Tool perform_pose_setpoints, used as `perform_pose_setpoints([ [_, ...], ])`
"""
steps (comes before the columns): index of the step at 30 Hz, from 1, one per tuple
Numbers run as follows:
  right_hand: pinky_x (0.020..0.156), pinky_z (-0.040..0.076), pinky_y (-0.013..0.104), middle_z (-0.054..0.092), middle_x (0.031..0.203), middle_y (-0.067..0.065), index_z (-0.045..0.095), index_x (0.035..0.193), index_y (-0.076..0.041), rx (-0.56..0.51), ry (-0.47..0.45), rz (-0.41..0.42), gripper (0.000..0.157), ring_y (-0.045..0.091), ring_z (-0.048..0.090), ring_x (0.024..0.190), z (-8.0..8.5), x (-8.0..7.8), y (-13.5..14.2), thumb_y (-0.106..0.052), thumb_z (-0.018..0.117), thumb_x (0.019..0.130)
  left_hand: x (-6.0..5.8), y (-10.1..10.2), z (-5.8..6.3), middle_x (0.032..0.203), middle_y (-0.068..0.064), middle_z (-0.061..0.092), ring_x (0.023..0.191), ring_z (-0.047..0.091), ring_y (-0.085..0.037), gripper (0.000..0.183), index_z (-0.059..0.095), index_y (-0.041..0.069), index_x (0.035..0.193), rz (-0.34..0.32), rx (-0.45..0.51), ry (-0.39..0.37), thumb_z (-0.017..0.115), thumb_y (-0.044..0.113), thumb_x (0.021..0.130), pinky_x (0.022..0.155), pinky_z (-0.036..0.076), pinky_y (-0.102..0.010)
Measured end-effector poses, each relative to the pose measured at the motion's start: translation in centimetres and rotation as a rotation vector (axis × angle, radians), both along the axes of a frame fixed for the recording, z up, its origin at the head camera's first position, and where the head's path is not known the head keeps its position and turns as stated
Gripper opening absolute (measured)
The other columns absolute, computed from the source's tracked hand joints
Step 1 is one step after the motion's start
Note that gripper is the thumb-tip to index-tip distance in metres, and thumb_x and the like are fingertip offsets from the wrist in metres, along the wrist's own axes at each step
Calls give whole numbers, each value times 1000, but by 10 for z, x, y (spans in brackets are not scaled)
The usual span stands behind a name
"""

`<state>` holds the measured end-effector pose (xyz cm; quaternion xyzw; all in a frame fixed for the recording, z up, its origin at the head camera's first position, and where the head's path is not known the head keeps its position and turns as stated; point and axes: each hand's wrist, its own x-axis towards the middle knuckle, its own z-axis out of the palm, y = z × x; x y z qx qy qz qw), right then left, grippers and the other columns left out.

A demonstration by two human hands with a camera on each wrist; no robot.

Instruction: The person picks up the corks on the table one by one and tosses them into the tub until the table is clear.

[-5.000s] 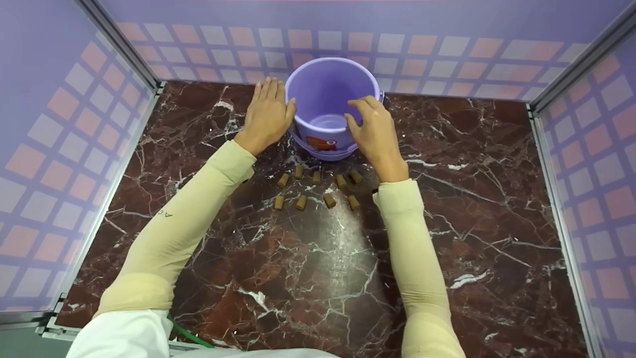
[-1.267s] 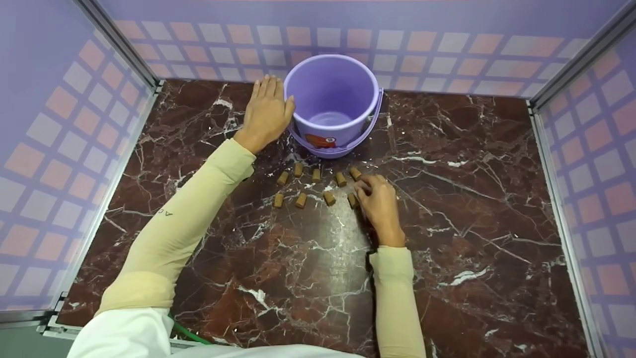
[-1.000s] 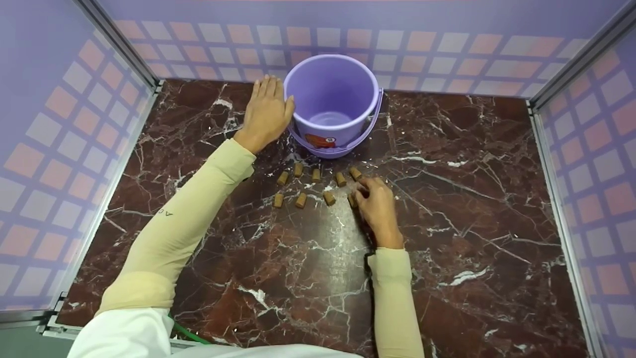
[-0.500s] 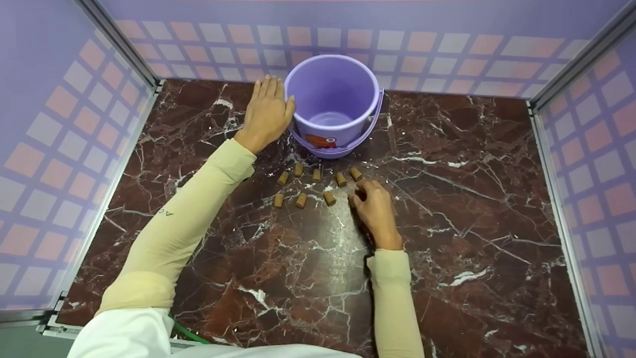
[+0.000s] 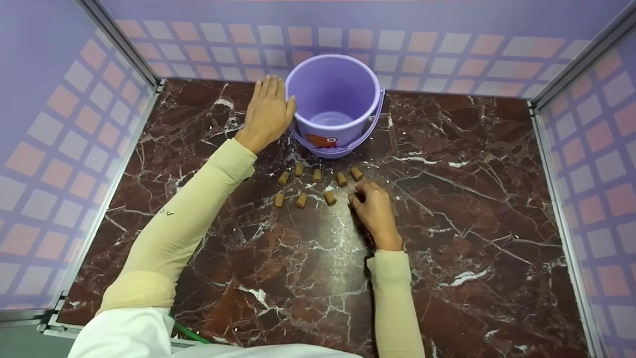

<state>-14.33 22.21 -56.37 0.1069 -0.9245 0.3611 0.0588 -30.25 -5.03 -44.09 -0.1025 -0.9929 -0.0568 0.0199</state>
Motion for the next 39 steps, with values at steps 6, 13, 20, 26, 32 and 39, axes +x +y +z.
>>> perform_pose_setpoints([
  [6,95,54,61,74,107,27,77,111,6,17,7,13,27,49,70,103,0,2,-2,-2,86,87,0,1,0,170,-28,22,161,15,-39,70,26,-9,163,2,-13,-15,24,42,115,131,1,-47],
  [13,90,55,61,74,101,26,77,105,7,43,30,25,24,49,70,98,2,4,-3,-2,87,86,0,0,0,170,-28,23,160,16,-39,70,27,-9,163,3,-18,-6,22,42,115,131,-2,-45],
  [20,87,55,61,75,100,25,78,103,6,55,16,39,21,47,71,95,4,6,-5,-2,86,86,0,1,1,171,-27,23,161,16,-38,70,25,-8,164,7,-29,-17,20,42,115,130,-4,-45],
  [26,91,55,60,75,100,24,78,103,5,56,-23,45,22,46,71,96,7,8,-4,-3,87,85,0,1,2,170,-27,26,160,17,-39,70,27,-8,163,9,-26,-11,22,42,115,131,-1,-45],
  [32,88,54,62,74,98,25,77,103,7,81,-11,40,22,48,70,94,7,7,-6,0,85,85,-1,1,2,170,-27,25,160,17,-39,69,27,-9,163,6,-30,-7,23,41,115,132,3,-47],
  [39,83,55,61,75,94,23,78,100,7,71,8,29,13,45,70,88,5,6,-6,1,81,89,0,1,2,171,-27,22,161,14,-38,69,24,-8,164,5,-19,-27,21,41,115,131,-3,-45],
])
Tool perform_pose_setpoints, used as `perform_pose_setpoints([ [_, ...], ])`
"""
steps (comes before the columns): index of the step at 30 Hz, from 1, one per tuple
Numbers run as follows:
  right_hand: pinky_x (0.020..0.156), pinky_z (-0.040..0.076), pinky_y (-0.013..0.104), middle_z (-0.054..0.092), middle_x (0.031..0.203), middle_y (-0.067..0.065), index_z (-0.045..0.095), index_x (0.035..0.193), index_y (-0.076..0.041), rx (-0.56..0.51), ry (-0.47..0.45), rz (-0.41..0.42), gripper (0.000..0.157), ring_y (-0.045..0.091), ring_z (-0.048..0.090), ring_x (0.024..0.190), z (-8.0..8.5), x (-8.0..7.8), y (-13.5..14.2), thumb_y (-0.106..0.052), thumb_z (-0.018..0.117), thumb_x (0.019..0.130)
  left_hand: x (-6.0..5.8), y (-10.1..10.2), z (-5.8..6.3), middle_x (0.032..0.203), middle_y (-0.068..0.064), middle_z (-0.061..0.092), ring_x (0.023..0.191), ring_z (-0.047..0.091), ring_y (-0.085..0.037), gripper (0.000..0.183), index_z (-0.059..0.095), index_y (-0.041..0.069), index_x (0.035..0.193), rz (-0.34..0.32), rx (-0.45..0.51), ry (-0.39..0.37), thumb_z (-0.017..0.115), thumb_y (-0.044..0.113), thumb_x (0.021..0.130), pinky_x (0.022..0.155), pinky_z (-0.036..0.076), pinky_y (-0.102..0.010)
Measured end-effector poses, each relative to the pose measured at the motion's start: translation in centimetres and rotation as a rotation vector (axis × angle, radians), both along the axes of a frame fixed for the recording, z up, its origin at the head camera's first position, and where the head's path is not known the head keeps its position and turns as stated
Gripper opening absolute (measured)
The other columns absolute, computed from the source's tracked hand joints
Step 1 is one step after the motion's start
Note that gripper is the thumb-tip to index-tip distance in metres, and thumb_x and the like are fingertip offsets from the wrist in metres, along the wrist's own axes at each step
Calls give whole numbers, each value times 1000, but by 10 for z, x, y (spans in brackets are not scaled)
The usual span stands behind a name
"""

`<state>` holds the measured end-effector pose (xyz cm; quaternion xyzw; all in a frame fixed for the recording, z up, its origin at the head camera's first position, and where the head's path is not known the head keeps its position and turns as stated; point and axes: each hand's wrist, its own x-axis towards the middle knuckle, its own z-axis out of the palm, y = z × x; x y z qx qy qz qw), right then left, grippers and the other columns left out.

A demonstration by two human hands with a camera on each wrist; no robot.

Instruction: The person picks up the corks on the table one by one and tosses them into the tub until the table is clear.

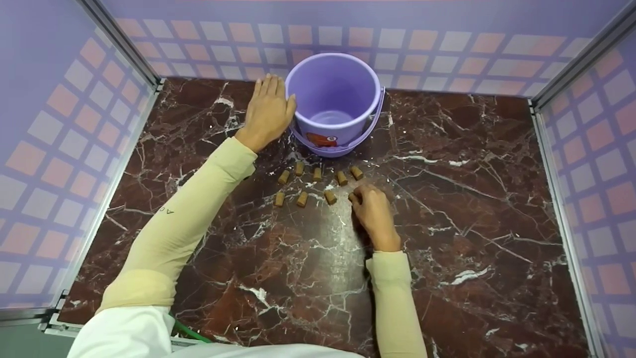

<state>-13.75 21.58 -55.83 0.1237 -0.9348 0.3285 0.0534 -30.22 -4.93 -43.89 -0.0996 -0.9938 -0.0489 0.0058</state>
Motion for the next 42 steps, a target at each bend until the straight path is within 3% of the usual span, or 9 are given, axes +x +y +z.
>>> perform_pose_setpoints([
  [5,82,55,61,74,92,23,77,99,7,-7,27,8,12,45,70,87,-1,0,0,1,81,90,0,0,1,171,-27,23,161,16,-38,70,25,-8,164,-4,-17,9,19,42,115,131,2,-47],
  [23,87,56,60,75,99,25,77,105,7,-23,44,22,17,47,71,93,-2,1,2,3,81,89,-1,1,-2,170,-28,23,160,17,-39,70,26,-8,164,-2,-18,11,21,42,115,131,-2,-45],
  [32,92,55,60,74,104,25,77,107,6,-49,34,-1,20,46,71,98,8,0,3,7,79,87,-1,0,-2,170,-27,23,160,17,-39,70,26,-8,164,-3,2,12,22,43,115,131,-2,-46],
  [42,88,57,57,74,99,24,77,105,7,-54,90,-5,18,44,71,92,16,-5,5,7,78,87,-1,0,-2,170,-28,24,160,17,-39,70,26,-8,164,-3,9,11,22,42,115,131,-2,-45],
])
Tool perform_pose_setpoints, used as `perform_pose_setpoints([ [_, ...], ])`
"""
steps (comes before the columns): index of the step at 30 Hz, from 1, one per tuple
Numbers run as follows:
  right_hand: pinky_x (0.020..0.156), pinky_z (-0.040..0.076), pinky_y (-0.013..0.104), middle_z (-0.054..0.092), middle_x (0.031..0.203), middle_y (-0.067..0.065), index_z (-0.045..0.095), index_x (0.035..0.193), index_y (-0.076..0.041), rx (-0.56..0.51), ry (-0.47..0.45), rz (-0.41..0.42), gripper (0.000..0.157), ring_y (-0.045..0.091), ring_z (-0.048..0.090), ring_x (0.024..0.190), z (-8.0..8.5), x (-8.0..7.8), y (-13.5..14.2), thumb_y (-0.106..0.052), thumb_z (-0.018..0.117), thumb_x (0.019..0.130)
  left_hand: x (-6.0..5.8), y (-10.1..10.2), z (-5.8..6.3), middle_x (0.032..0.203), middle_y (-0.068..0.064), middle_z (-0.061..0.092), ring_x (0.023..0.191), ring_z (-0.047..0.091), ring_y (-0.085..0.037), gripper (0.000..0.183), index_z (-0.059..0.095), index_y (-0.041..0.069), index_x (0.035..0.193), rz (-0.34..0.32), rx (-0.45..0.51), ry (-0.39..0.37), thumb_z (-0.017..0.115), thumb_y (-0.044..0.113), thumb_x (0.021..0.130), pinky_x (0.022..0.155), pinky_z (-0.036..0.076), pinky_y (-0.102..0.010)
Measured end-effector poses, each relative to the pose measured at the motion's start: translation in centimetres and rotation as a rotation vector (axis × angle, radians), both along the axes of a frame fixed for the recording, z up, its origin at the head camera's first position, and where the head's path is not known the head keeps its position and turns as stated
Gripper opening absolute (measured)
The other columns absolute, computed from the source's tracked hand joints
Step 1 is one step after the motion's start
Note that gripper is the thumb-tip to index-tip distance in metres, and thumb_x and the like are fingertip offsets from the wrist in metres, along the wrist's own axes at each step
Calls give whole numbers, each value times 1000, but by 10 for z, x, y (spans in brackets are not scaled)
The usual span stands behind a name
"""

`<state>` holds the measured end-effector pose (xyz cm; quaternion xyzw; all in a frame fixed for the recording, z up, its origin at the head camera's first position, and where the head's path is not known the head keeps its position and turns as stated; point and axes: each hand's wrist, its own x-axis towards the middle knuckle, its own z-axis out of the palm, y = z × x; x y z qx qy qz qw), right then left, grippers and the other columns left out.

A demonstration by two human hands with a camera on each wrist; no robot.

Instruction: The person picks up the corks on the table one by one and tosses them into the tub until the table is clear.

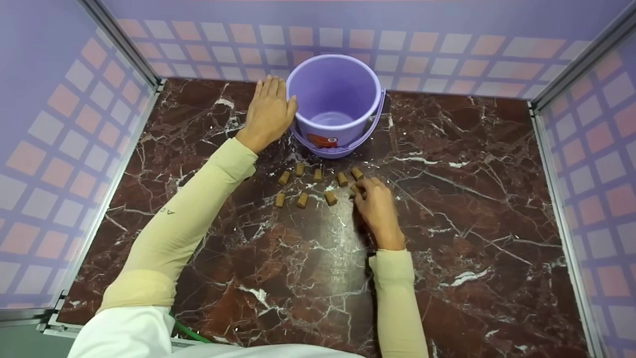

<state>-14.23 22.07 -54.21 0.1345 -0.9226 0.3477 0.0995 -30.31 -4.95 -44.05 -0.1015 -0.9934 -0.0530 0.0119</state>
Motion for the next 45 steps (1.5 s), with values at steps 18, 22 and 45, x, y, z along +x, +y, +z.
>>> perform_pose_setpoints([
  [18,85,61,52,73,98,23,75,105,10,-49,57,7,21,40,72,91,15,-5,1,14,75,84,0,1,0,170,-28,25,160,18,-39,70,27,-8,163,0,-4,7,24,42,115,131,-2,-46],
  [22,83,61,51,73,97,22,75,104,10,-50,79,15,20,39,72,89,17,-5,1,15,75,84,0,1,1,170,-28,24,160,17,-39,70,27,-8,164,1,-8,5,23,42,115,131,-3,-46],
  [45,80,58,52,72,98,23,75,106,10,-35,151,14,22,39,70,88,42,-14,1,14,74,84,1,0,-1,169,-28,28,160,20,-39,69,31,-9,162,-6,13,29,25,41,115,131,0,-45],
])
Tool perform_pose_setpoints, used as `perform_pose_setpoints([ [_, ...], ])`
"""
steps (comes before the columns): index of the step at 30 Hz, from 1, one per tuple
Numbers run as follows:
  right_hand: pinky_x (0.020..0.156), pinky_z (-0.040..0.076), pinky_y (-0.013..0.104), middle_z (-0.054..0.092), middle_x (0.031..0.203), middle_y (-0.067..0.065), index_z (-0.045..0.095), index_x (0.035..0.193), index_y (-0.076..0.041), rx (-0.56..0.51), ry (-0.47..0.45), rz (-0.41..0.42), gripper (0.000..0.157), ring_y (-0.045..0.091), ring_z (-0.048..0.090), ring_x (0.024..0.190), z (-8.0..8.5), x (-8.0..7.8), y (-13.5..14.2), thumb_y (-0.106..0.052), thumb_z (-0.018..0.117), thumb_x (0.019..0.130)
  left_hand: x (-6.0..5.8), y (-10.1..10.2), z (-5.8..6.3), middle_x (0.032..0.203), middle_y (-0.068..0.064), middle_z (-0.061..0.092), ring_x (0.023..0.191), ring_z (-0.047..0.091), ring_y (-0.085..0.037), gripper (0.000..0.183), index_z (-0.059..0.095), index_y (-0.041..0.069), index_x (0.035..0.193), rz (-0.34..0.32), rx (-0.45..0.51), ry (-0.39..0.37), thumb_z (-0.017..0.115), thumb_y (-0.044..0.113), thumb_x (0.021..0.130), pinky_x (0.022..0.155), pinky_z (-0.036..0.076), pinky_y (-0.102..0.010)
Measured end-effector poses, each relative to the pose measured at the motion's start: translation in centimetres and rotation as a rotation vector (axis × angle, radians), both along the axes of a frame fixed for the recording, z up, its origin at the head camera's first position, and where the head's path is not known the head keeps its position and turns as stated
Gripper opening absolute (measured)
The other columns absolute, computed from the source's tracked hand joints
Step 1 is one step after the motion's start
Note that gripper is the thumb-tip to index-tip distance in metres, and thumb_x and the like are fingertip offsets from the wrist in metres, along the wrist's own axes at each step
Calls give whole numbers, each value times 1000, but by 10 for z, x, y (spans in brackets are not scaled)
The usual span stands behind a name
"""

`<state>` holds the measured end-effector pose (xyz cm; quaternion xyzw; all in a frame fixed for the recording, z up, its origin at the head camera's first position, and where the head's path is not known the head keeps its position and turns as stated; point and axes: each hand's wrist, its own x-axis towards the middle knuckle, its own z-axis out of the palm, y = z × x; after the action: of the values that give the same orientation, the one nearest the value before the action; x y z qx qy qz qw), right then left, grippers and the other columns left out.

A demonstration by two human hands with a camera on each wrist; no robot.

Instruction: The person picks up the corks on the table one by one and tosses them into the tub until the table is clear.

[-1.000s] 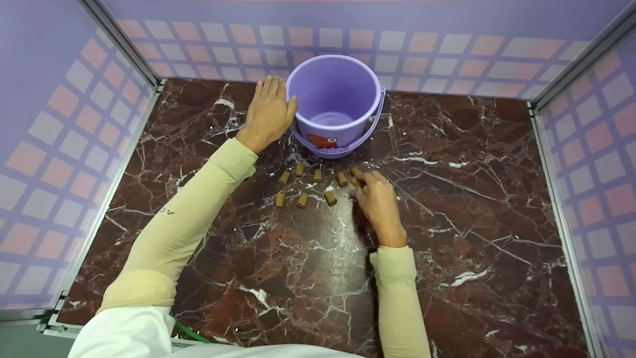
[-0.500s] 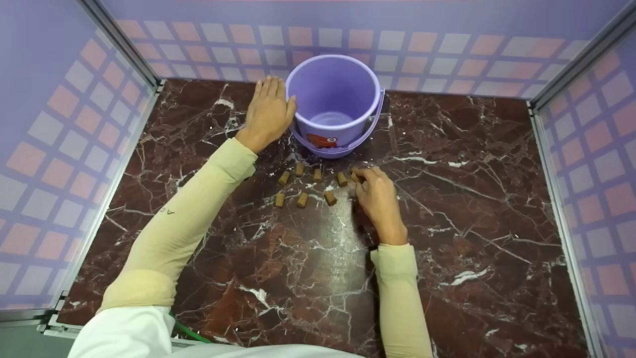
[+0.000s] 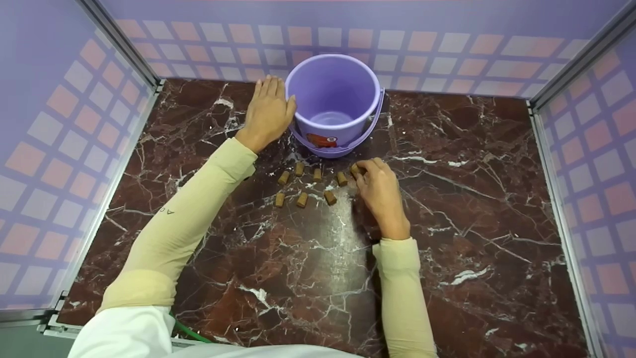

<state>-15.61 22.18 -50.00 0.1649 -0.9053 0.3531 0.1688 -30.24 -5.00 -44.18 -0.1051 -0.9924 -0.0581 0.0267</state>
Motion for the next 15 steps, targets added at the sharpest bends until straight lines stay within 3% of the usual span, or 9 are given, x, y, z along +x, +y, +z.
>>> perform_pose_setpoints([
  [15,85,59,52,73,100,22,75,107,11,-9,60,6,24,39,71,92,15,-8,0,16,74,84,0,0,1,169,-28,26,160,19,-40,71,28,-9,163,3,-31,-12,21,43,115,131,2,-47],
])
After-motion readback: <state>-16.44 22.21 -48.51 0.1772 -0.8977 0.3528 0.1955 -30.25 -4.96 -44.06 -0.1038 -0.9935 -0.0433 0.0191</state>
